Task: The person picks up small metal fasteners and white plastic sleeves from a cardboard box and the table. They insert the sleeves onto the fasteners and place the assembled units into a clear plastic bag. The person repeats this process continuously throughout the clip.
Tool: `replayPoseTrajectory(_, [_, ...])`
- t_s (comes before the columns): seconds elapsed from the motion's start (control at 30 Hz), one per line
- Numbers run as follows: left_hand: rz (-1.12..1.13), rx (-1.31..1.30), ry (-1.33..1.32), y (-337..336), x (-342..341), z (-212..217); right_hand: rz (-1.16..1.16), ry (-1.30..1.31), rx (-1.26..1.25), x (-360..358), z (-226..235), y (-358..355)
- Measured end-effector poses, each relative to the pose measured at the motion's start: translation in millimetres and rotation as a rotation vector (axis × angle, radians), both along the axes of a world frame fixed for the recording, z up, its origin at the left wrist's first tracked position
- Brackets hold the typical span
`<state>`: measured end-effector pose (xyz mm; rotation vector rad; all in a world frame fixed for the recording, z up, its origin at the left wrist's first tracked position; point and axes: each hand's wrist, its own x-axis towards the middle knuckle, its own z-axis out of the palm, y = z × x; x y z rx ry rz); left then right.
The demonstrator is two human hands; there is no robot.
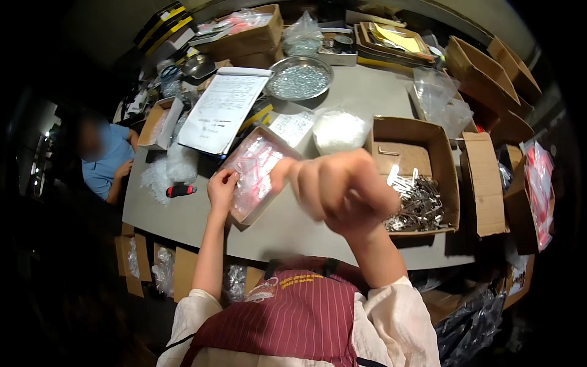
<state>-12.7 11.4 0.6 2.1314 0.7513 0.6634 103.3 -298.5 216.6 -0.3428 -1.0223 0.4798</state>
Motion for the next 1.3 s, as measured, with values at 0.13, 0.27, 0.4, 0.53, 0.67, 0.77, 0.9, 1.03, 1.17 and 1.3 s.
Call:
replayPoseTrajectory(0.13, [0.048,-0.392,-0.315,-10,-21,12,-0.201,0.214,-0.783,2,-72,32])
replayPoseTrajectory(0.27, [0.030,-0.425,-0.448,-38,-24,42,-0.436,-0.281,-0.983,-3,-110,69])
replayPoseTrajectory(0.4, [-0.034,-0.337,-0.222,-84,-37,70,-0.353,-0.492,-0.949,-25,-129,97])
replayPoseTrajectory(0.53, [-0.189,-0.205,-0.272,-118,-50,57,-0.185,-0.333,-0.940,-26,-169,101])
replayPoseTrajectory(0.67, [-0.151,-0.512,-0.247,-114,-73,43,-0.061,0.010,-1.118,-20,-198,73])
replayPoseTrajectory(0.77, [-0.241,-0.698,-0.292,-115,-85,18,0.164,-0.083,-1.187,-31,-183,44])
replayPoseTrajectory(0.9, [-0.357,-0.983,-0.136,-126,-87,32,0.326,-0.036,-1.199,-36,-184,19])
replayPoseTrajectory(1.03, [-0.356,-0.932,-0.126,-131,-83,22,0.205,-0.098,-1.280,-31,-178,1])
replayPoseTrajectory(1.17, [-0.446,-0.968,0.013,-145,-73,21,0.231,-0.039,-1.262,-38,-172,-9])
replayPoseTrajectory(1.3, [-0.484,-0.806,0.014,-149,-70,-1,0.173,-0.108,-1.298,-45,-177,-11])
